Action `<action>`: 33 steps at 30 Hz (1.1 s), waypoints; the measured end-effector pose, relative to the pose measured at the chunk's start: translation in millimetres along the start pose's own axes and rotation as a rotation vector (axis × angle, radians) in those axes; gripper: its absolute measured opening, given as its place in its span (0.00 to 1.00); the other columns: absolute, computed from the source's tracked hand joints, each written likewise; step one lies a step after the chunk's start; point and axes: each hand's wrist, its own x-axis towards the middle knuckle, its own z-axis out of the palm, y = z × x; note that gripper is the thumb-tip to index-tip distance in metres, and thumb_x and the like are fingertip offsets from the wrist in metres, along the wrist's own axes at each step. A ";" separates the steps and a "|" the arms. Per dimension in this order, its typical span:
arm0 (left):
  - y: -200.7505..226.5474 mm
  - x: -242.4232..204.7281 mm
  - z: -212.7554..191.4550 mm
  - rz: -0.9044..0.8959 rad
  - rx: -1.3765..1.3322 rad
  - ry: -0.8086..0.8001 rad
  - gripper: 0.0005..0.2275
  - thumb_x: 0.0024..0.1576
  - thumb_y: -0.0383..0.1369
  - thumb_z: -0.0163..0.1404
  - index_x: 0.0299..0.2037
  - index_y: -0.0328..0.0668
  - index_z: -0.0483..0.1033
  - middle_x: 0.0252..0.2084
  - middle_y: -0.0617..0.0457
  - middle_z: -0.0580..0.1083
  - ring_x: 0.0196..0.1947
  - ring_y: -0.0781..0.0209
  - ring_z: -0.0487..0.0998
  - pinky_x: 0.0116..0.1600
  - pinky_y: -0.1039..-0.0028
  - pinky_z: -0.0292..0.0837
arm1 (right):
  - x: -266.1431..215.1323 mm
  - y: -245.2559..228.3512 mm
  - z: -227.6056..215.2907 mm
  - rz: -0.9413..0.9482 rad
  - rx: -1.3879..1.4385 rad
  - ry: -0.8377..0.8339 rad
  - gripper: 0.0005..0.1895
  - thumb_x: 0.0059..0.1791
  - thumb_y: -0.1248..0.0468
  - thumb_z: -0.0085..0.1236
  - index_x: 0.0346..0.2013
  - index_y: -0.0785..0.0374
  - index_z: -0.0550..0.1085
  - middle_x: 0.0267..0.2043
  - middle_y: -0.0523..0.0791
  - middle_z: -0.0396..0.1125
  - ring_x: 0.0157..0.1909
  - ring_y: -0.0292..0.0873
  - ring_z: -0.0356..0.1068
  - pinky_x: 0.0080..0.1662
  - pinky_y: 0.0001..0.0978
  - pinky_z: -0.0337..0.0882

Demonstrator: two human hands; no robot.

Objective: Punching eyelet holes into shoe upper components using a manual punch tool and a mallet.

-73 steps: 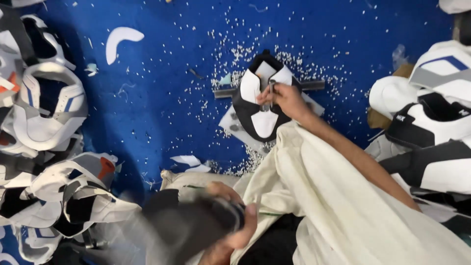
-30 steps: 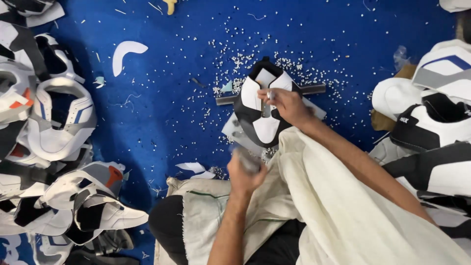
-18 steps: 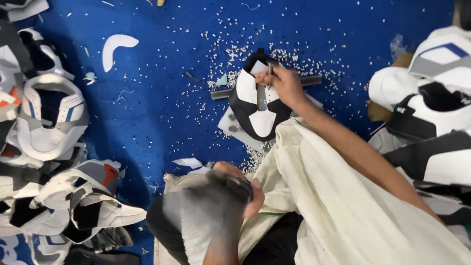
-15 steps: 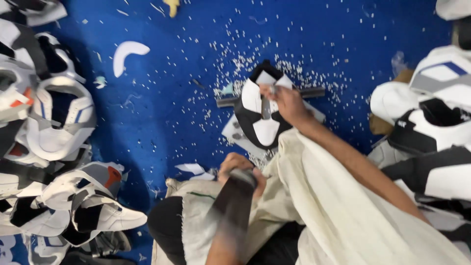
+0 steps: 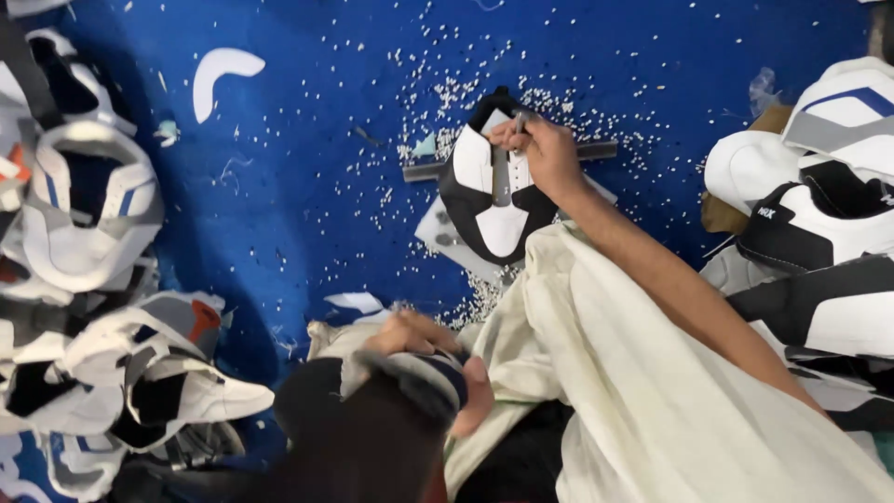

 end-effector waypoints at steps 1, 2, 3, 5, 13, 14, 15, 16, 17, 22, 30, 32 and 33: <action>-13.2 1.6 6.7 0.063 -0.170 0.003 0.19 0.44 0.32 0.63 0.41 0.39 0.66 0.29 0.51 0.74 0.24 0.61 0.74 0.34 0.74 0.73 | -1.4 -12.1 6.5 -0.134 -0.274 0.002 0.08 0.58 0.71 0.44 0.46 0.71 0.72 0.49 0.52 0.76 0.48 0.44 0.78 0.50 0.37 0.79; -24.7 3.4 13.7 0.128 -0.339 0.004 0.19 0.47 0.31 0.61 0.40 0.41 0.61 0.31 0.51 0.75 0.27 0.61 0.72 0.39 0.71 0.73 | -3.5 -25.6 12.0 -0.271 -0.547 0.009 0.12 0.58 0.73 0.42 0.50 0.70 0.75 0.49 0.51 0.78 0.46 0.43 0.79 0.49 0.37 0.78; -48.6 6.4 34.8 0.153 -0.341 0.008 0.19 0.47 0.31 0.61 0.40 0.41 0.61 0.31 0.51 0.75 0.27 0.61 0.72 0.39 0.71 0.73 | 0.0 -33.4 12.1 -0.296 -0.547 0.015 0.12 0.58 0.73 0.42 0.50 0.70 0.75 0.49 0.51 0.78 0.46 0.43 0.79 0.49 0.37 0.78; -95.7 3.1 74.3 0.091 -0.040 -0.083 0.22 0.45 0.36 0.60 0.45 0.30 0.69 0.33 0.39 0.76 0.33 0.46 0.80 0.39 0.62 0.76 | -7.8 -41.7 14.1 -0.368 -0.755 -0.054 0.11 0.56 0.69 0.52 0.53 0.67 0.75 0.49 0.52 0.76 0.49 0.47 0.77 0.46 0.39 0.78; -75.1 -43.2 25.7 -0.361 0.214 -0.284 0.20 0.42 0.37 0.64 0.40 0.34 0.73 0.30 0.38 0.78 0.32 0.43 0.83 0.37 0.62 0.77 | 23.0 -16.7 -9.7 0.125 0.235 0.235 0.07 0.58 0.69 0.44 0.41 0.66 0.72 0.47 0.53 0.75 0.45 0.46 0.78 0.51 0.39 0.80; -72.7 -48.0 18.2 -0.368 0.182 -0.239 0.21 0.41 0.37 0.64 0.41 0.34 0.73 0.30 0.39 0.79 0.31 0.44 0.83 0.36 0.62 0.77 | 25.1 -29.7 -7.9 0.132 0.275 0.214 0.10 0.59 0.68 0.42 0.40 0.65 0.72 0.49 0.52 0.75 0.48 0.45 0.78 0.52 0.38 0.80; -70.8 -50.2 15.4 -0.379 0.183 -0.242 0.21 0.41 0.37 0.64 0.41 0.34 0.73 0.30 0.39 0.79 0.31 0.44 0.83 0.36 0.62 0.77 | 17.5 -28.4 2.6 0.142 0.274 0.214 0.10 0.59 0.68 0.42 0.40 0.65 0.72 0.49 0.52 0.75 0.48 0.45 0.78 0.52 0.38 0.80; -70.1 -52.7 12.5 -0.402 0.195 -0.196 0.20 0.42 0.37 0.64 0.39 0.34 0.73 0.28 0.40 0.78 0.28 0.46 0.82 0.35 0.64 0.76 | 10.0 -25.8 13.6 0.151 0.159 0.048 0.08 0.58 0.71 0.44 0.40 0.68 0.73 0.50 0.53 0.74 0.48 0.44 0.77 0.53 0.36 0.79; -68.8 -57.6 8.4 -0.431 0.210 -0.144 0.19 0.43 0.38 0.65 0.37 0.34 0.72 0.27 0.42 0.78 0.25 0.48 0.81 0.34 0.65 0.76 | 1.1 -22.5 26.7 0.160 0.047 -0.127 0.07 0.57 0.73 0.46 0.40 0.71 0.74 0.51 0.54 0.74 0.49 0.44 0.77 0.55 0.35 0.79; -37.5 -56.7 -13.8 -0.298 0.126 -0.047 0.20 0.44 0.37 0.66 0.39 0.34 0.72 0.24 0.48 0.75 0.22 0.55 0.77 0.32 0.69 0.74 | -8.2 7.4 38.1 0.190 0.003 -0.337 0.06 0.56 0.74 0.45 0.41 0.72 0.72 0.50 0.53 0.74 0.50 0.44 0.76 0.50 0.30 0.76; 9.3 -36.2 -54.3 0.027 -0.409 -0.149 0.22 0.47 0.37 0.66 0.41 0.39 0.65 0.31 0.52 0.71 0.27 0.56 0.77 0.36 0.68 0.76 | -24.4 3.4 45.4 0.120 -0.167 -0.284 0.07 0.53 0.79 0.45 0.41 0.72 0.72 0.50 0.51 0.76 0.50 0.41 0.78 0.50 0.28 0.79; -61.7 -73.3 -33.0 -0.199 -0.267 -0.236 0.19 0.28 0.29 0.64 0.27 0.44 0.68 0.30 0.51 0.70 0.28 0.49 0.75 0.29 0.68 0.69 | -29.4 -7.6 51.2 -0.035 -0.438 -0.261 0.12 0.52 0.80 0.47 0.47 0.71 0.75 0.48 0.50 0.78 0.48 0.39 0.78 0.49 0.28 0.77; -80.1 -63.2 -10.9 -0.185 -0.267 -0.231 0.19 0.28 0.29 0.64 0.27 0.44 0.68 0.30 0.51 0.70 0.28 0.49 0.75 0.29 0.68 0.69 | -27.5 -14.1 51.6 -0.050 -0.441 -0.260 0.12 0.52 0.80 0.47 0.47 0.71 0.75 0.48 0.50 0.78 0.48 0.39 0.78 0.49 0.28 0.77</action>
